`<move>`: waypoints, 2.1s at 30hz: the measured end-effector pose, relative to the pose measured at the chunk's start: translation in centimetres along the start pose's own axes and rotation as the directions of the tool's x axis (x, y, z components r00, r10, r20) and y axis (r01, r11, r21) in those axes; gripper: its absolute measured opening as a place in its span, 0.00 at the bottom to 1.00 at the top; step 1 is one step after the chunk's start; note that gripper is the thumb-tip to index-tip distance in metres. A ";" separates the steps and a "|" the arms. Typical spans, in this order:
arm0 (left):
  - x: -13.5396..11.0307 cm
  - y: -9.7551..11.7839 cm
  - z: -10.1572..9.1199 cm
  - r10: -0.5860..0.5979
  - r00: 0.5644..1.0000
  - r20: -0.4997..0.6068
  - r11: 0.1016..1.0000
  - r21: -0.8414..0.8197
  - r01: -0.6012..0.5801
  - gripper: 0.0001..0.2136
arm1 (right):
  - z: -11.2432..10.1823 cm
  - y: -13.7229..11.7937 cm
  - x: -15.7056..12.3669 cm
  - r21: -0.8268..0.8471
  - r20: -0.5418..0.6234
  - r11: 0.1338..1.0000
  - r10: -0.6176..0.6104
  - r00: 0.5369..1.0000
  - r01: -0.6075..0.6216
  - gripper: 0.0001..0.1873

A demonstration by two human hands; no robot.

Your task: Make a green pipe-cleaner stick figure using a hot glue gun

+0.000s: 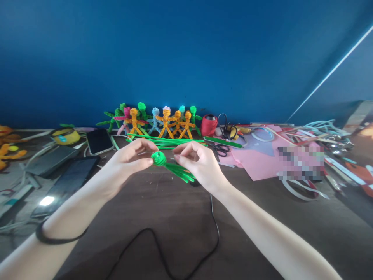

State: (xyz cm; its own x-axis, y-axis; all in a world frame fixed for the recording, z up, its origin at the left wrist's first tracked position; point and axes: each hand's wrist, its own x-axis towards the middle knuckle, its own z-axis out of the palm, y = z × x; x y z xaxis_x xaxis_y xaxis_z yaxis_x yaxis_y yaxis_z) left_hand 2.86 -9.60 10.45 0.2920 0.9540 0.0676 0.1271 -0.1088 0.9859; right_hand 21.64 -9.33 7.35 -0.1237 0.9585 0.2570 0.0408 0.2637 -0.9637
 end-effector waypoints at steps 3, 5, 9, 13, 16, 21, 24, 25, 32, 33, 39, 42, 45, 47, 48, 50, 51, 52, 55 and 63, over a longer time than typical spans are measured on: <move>0.0 -0.1 -0.1 0.004 1.000 0.015 1.000 -0.015 -0.004 0.08 | -0.2 0.0 0.0 -0.050 -0.028 0.999 -0.020 0.999 0.018 0.13; 0.0 -0.3 -0.2 0.011 0.999 0.033 0.999 -0.040 -0.010 0.08 | -0.1 0.1 0.1 -0.079 -0.016 0.997 -0.005 1.000 0.004 0.13; 0.1 -0.4 -0.4 0.032 0.995 0.091 0.995 -0.095 -0.023 0.07 | -0.1 0.2 0.1 -0.110 0.003 0.994 0.023 1.000 -0.023 0.13; 0.0 -0.5 -0.5 0.047 0.989 0.140 0.992 -0.122 -0.030 0.07 | -0.2 0.1 0.0 -0.221 0.000 0.975 0.016 1.000 -0.015 0.11; 0.0 -0.5 -0.5 0.057 0.986 0.154 0.989 -0.141 -0.035 0.07 | -0.3 -0.1 0.1 -0.276 0.021 0.961 -0.009 1.000 0.014 0.13; 0.0 -0.6 -0.4 0.061 0.983 0.175 0.985 -0.167 -0.032 0.06 | -0.2 0.1 0.0 -0.042 0.189 0.996 0.089 0.978 -0.082 0.18; 0.0 -0.7 -0.3 0.046 0.979 0.197 0.984 -0.180 -0.010 0.07 | 0.0 -0.1 -0.4 0.137 0.344 0.971 0.140 0.929 -0.198 0.20; 0.0 -0.7 -0.3 0.042 0.977 0.208 0.982 -0.191 -0.002 0.07 | 0.1 -0.2 -0.5 0.177 0.377 0.958 0.145 0.915 -0.225 0.20; -0.2 -0.3 0.4 0.046 0.980 0.194 0.980 -0.197 -0.007 0.05 | 0.5 -0.6 -1.0 0.267 0.496 0.897 0.185 0.848 -0.352 0.23; -0.3 -0.2 0.6 0.040 0.980 0.194 0.982 -0.187 -0.003 0.05 | 0.5 -0.5 -1.0 0.270 0.492 0.894 0.191 0.850 -0.358 0.23; -0.5 0.2 1.1 0.021 0.987 0.157 0.989 -0.146 0.002 0.06 | 0.6 -0.3 -1.1 0.252 0.403 0.911 0.207 0.891 -0.326 0.24; -0.5 0.2 1.1 0.015 0.987 0.160 0.987 -0.160 0.011 0.07 | 0.6 -0.4 -1.2 0.280 0.391 0.914 0.171 0.904 -0.294 0.22; -0.5 0.1 1.1 0.007 0.986 0.164 0.983 -0.182 0.023 0.07 | 0.6 -0.5 -1.1 0.328 0.407 0.893 0.160 0.899 -0.307 0.20; -0.4 0.0 1.1 0.019 0.984 0.179 0.976 -0.218 0.021 0.06 | 0.6 -0.5 -1.0 0.363 0.443 0.873 0.146 0.884 -0.326 0.20; -0.4 -0.1 1.0 0.027 0.982 0.186 0.972 -0.234 0.018 0.06 | 0.5 -0.5 -0.9 0.374 0.463 0.866 0.137 0.876 -0.333 0.19; -0.4 -0.2 1.0 0.035 0.981 0.193 0.969 -0.247 0.015 0.06 | 0.5 -0.5 -0.8 0.380 0.486 0.864 0.117 0.866 -0.330 0.17; -0.4 -0.3 0.9 0.032 0.981 0.193 0.970 -0.242 0.016 0.06 | 0.4 -0.5 -0.8 0.376 0.490 0.867 0.112 0.865 -0.325 0.16; -0.4 -0.3 0.9 0.028 0.981 0.193 0.973 -0.232 0.017 0.06 | 0.4 -0.4 -0.8 0.372 0.489 0.871 0.111 0.865 -0.321 0.15; -0.4 -0.2 0.9 0.022 0.981 0.194 0.980 -0.200 0.018 0.06 | 0.5 -0.4 -0.8 0.376 0.473 0.874 0.106 0.875 -0.308 0.15; -0.4 -0.1 0.9 0.035 0.986 0.163 0.983 -0.183 -0.005 0.06 | 0.5 -0.2 -0.9 0.385 0.466 0.860 0.132 0.875 -0.335 0.13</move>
State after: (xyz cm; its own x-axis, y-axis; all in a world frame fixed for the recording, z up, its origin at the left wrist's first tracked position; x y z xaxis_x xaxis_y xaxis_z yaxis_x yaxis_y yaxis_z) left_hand 3.58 -10.23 10.19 0.4467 0.8914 0.0766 -0.0503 -0.0605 0.9969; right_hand 21.27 -10.27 7.26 -0.5652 0.8225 0.0637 -0.3047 -0.1364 -0.9426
